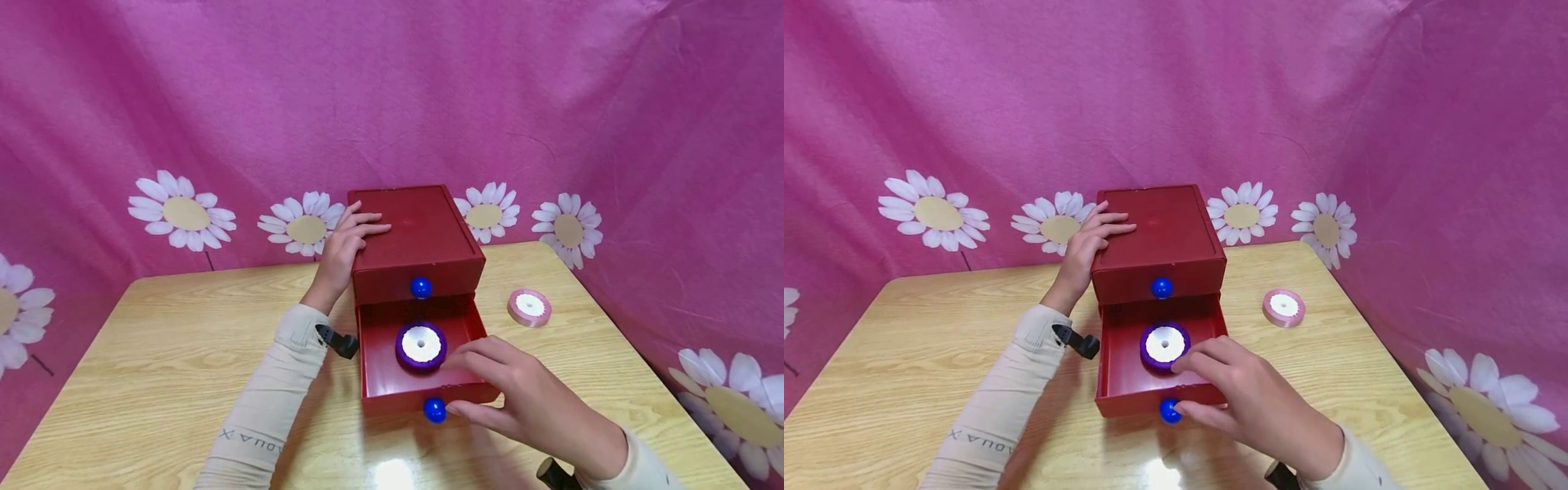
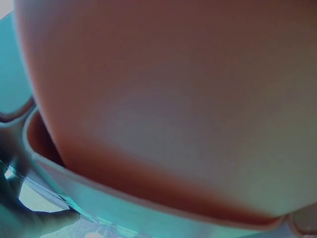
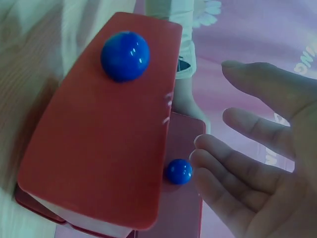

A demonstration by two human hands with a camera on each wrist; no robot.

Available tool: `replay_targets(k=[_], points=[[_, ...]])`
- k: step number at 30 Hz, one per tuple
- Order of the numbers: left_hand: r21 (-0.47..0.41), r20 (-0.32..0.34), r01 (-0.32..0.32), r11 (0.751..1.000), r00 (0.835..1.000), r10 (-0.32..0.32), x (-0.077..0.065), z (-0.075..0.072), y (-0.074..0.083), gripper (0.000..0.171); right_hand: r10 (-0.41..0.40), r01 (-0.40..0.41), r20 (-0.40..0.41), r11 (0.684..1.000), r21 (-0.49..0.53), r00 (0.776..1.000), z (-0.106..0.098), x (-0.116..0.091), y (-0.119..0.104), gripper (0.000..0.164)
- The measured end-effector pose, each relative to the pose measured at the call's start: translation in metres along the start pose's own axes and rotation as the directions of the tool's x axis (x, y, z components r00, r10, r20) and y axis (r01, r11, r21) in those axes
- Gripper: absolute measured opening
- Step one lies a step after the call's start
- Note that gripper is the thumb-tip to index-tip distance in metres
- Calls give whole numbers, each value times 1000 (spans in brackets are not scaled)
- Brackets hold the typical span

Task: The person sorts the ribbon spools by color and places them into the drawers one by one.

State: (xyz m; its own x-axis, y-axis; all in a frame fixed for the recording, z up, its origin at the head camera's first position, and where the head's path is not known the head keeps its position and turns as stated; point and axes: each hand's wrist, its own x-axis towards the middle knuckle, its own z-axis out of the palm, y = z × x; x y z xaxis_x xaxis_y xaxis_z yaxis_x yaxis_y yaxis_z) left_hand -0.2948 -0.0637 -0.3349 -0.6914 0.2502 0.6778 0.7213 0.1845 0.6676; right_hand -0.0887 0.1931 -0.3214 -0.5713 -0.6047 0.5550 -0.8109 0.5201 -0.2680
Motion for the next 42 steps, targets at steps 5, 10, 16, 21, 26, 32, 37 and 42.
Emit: replay_targets(k=[5, 10, 16, 21, 26, 32, 37, 42], points=[[-11, 0, 9, 1000, 1000, -9, -2, 0, -1, 48, -19, 19, -8, 999, -27, 1000, 5, -7, -5, 34], [-11, -8, 18, 1000, 1000, -18, -1, 0, 0, 47, 43, -46, 80, 998, 34, 996, 10, -14, -10, 30], [-25, -15, 4, 1000, 1000, -4, -1, 0, -1, 47, 195, -230, 286, 969, 95, 938, 16, -18, -11, 30], [-18, -8, -4, 1000, 1000, 4, -1, 1, -2, 47, 253, -297, 383, 953, 60, 888, 21, -18, -8, 37], [1, -5, 7, 1000, 1000, -7, 0, 2, -1, 48, 260, -315, 420, 947, 65, 869, 25, -18, -6, 42], [-5, -10, -4, 1000, 1000, 4, 0, 2, -1, 48, 282, -347, 412, 934, 89, 867, 31, -20, -5, 44], [-11, -11, -15, 1000, 1000, 15, 0, 1, -1, 47, 282, -326, 311, 940, 99, 908, 41, -23, -6, 38], [-13, -9, 9, 1000, 1000, -9, -1, -1, -1, 48, 256, -265, 172, 964, 34, 951, 51, -27, -5, 26]])
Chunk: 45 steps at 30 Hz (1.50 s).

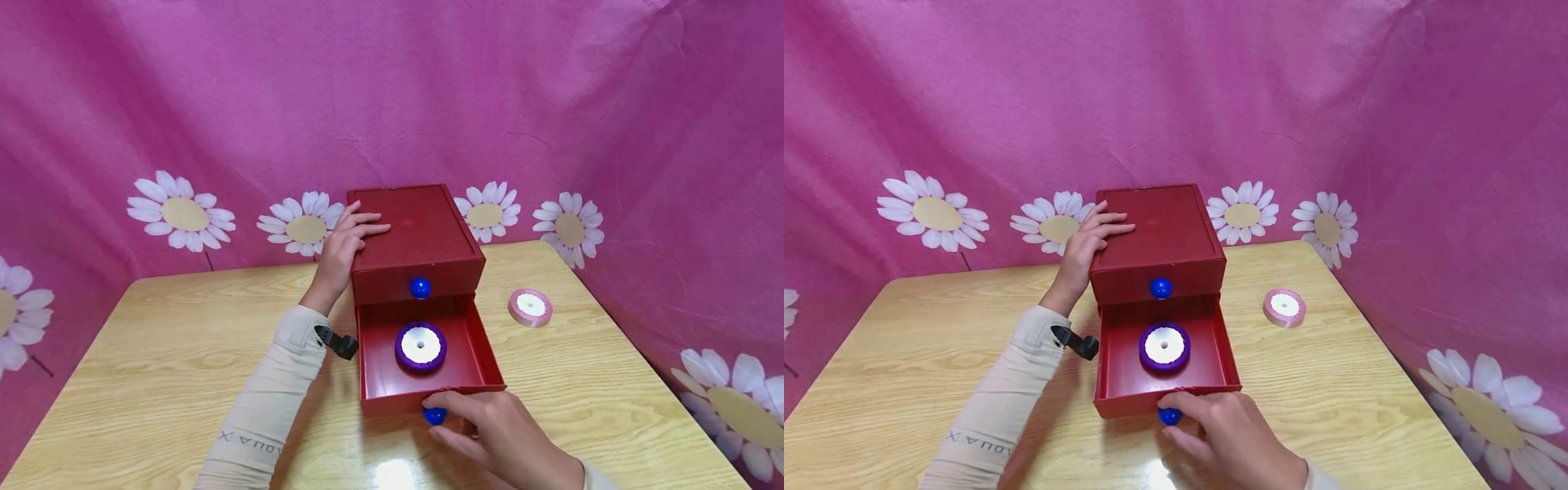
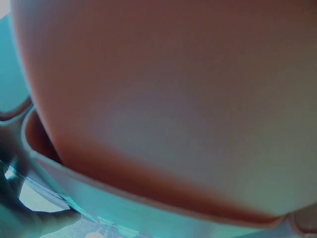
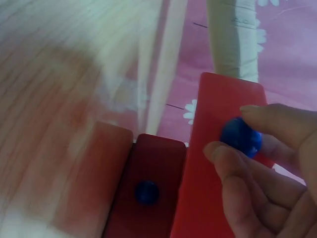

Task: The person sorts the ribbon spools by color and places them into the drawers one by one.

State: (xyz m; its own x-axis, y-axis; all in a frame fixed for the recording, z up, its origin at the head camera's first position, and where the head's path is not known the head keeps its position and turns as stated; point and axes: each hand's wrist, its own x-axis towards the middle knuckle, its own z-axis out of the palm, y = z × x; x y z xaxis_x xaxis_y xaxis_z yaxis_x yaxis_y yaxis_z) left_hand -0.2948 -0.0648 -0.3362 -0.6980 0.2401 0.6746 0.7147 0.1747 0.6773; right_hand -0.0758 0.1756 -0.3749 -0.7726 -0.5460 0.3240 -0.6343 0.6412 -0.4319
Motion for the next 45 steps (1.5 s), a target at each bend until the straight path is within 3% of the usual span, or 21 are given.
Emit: replay_targets(k=[5, 12, 15, 18, 24, 38, 45], points=[[5, -14, 29, 1000, 999, -29, -3, -2, 1, 48, 39, -39, 3, 999, -4, 999, 3, 0, 0, 28], [-20, -3, -12, 1000, 1000, 12, 0, 1, -1, 47, 67, -67, -4, 998, 7, 998, 5, 1, -1, 32], [-16, 8, 2, 1000, 1000, -2, 0, 1, 11, 46, 78, -77, -16, 997, 9, 997, 5, 1, -2, 29], [-13, 7, 13, 1000, 1000, -13, 0, 0, 11, 46, 74, -74, -30, 997, 0, 997, 4, 3, -2, 23], [1, -2, 15, 1000, 1000, -15, 1, 1, 1, 48, 81, -82, -45, 996, -34, 996, 2, 9, -1, 28], [12, -7, -17, 1000, 1000, 17, -1, -4, 1, 48, 51, -49, -65, 998, 36, 997, 5, 30, 11, 24], [-30, 5, -38, 999, 999, 38, 1, 1, -1, 47, 15, -13, -86, 1000, 19, 996, 1, 28, 13, 22]])
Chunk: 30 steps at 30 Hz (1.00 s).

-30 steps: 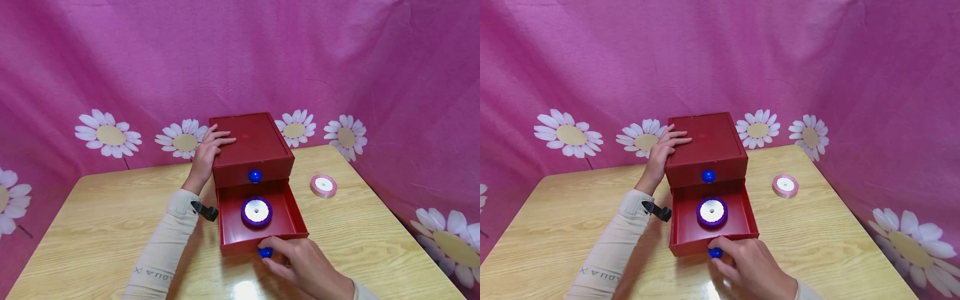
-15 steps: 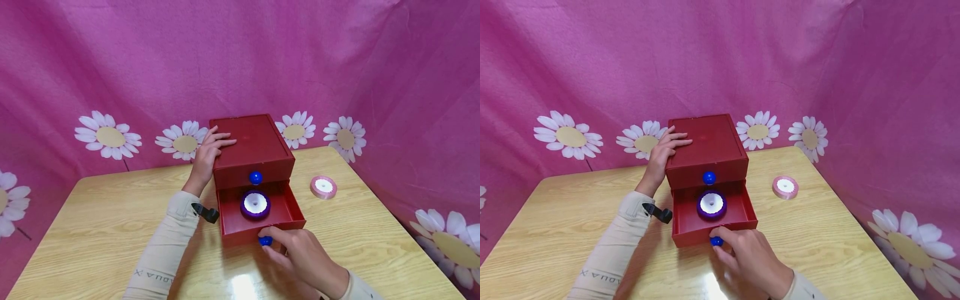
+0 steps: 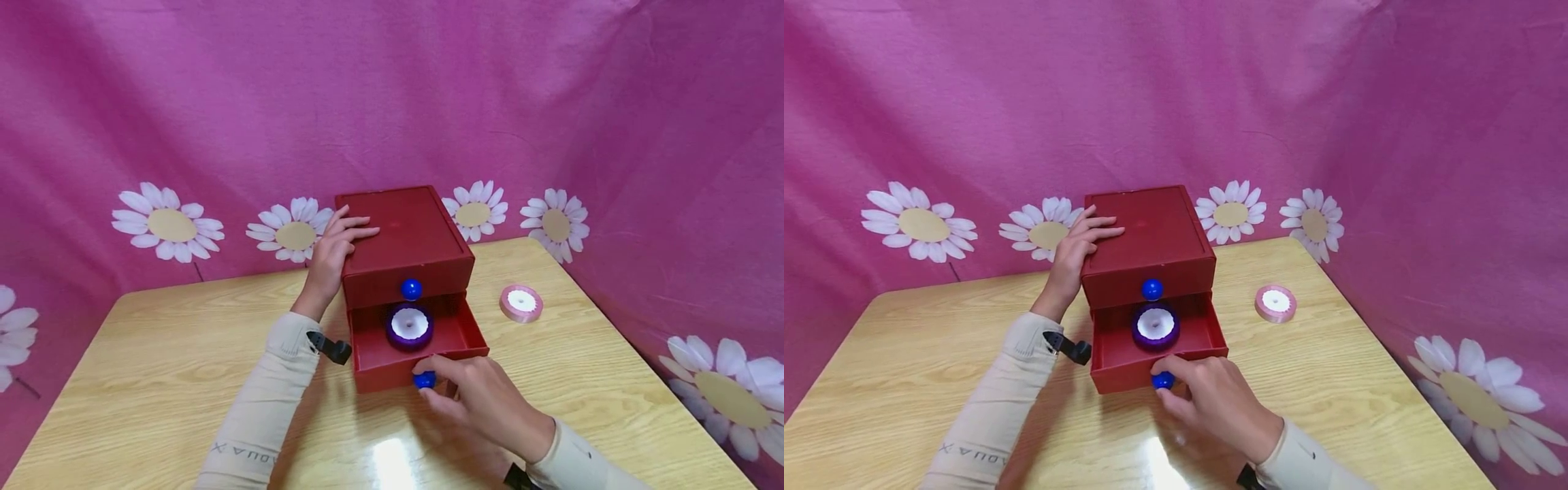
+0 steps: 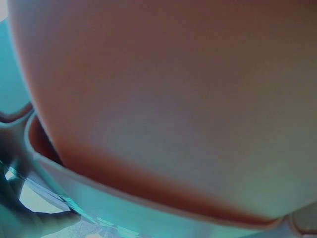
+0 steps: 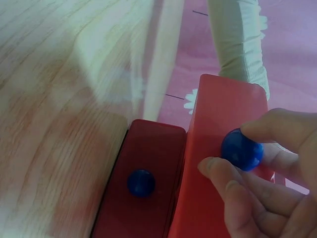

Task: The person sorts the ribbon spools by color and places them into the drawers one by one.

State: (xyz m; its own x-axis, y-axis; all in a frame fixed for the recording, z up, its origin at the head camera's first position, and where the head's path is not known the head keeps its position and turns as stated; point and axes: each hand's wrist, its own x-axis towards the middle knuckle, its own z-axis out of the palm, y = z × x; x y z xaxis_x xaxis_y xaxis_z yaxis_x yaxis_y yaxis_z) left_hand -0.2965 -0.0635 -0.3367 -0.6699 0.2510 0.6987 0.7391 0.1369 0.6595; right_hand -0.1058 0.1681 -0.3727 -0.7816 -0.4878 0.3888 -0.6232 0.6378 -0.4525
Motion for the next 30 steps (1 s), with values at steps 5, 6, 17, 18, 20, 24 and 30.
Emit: replay_targets(k=[5, 6, 17, 18, 20, 24, 30], points=[[17, 10, 22, 1000, 1000, -22, 2, 2, 1, 48, -11, 11, -13, 1000, -14, 1000, -1, 1, 1, 21], [25, 13, 24, 999, 1000, -24, 2, 2, 1, 48, -14, 13, -13, 1000, -16, 1000, -1, 1, 1, 21], [73, 58, 48, 996, 997, -53, 1, -1, 2, 48, 4, -5, -20, 999, -53, 1000, -1, 14, 12, 22], [74, 59, 49, 996, 997, -54, 1, -1, 2, 48, 9, -10, -18, 999, -52, 1000, 0, 16, 14, 21], [79, 57, 46, 996, 997, -50, 0, -2, 2, 48, 15, -16, -16, 998, -55, 1000, 1, 21, 18, 22], [84, 58, 34, 996, 998, -39, 0, -3, 2, 49, 19, -20, -26, 998, -56, 999, 4, 31, 23, 23], [82, 56, 31, 996, 998, -35, 0, -5, 3, 48, 14, -16, -62, 999, -42, 998, 11, 44, 30, 24]])
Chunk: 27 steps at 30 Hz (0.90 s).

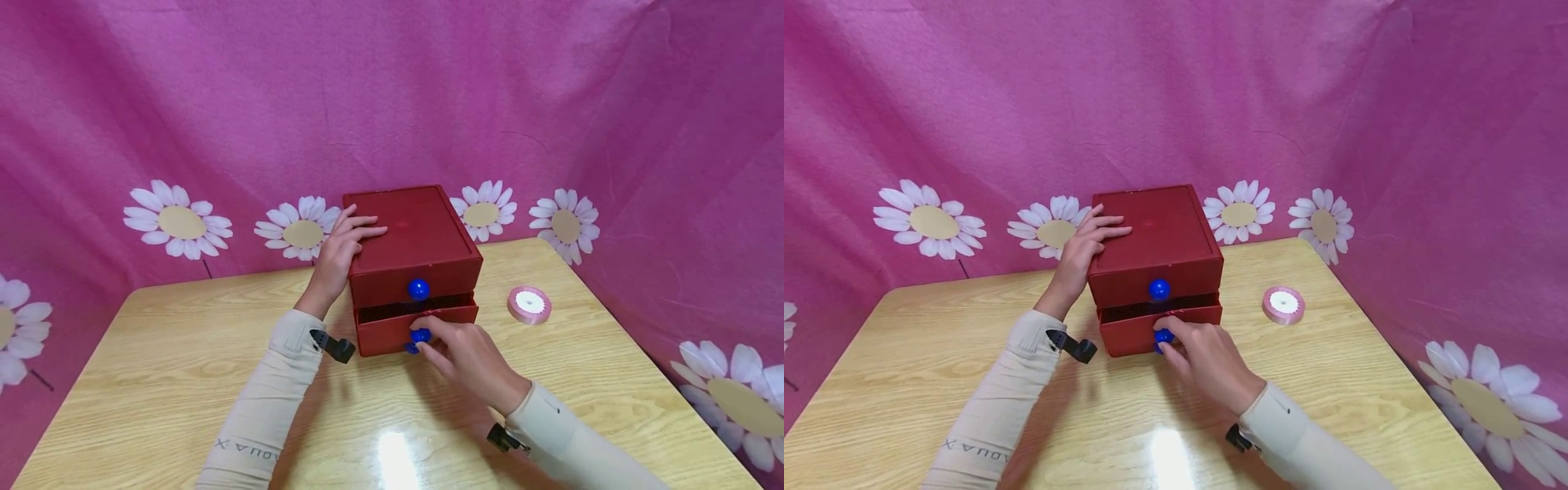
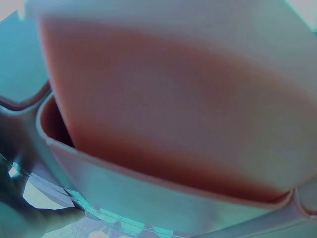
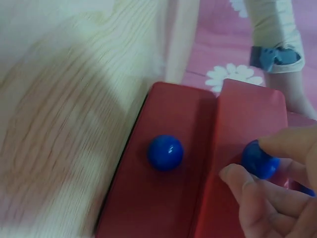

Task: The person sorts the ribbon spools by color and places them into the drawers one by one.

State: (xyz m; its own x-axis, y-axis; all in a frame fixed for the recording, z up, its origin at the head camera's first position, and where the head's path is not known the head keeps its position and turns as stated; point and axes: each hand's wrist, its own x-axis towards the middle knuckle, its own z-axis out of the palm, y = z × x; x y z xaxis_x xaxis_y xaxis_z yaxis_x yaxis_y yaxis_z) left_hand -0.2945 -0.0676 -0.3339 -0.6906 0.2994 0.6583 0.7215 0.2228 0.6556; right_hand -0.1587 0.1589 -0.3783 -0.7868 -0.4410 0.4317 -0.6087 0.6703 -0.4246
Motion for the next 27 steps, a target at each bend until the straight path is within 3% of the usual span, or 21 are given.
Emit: replay_targets(k=[14, 21, 27], points=[[-18, -12, 10, 1000, 1000, -10, 0, 1, -1, 49, 4, -6, -35, 998, -60, 999, 10, 14, 13, 29], [-29, -4, -5, 1000, 1000, 5, 0, 2, -1, 48, -39, 33, -60, 994, -104, 997, 11, 16, 17, 32], [-37, -13, 2, 999, 1000, -2, 0, 2, -1, 47, -22, 16, -69, 996, -85, 997, 12, 17, 18, 32]])
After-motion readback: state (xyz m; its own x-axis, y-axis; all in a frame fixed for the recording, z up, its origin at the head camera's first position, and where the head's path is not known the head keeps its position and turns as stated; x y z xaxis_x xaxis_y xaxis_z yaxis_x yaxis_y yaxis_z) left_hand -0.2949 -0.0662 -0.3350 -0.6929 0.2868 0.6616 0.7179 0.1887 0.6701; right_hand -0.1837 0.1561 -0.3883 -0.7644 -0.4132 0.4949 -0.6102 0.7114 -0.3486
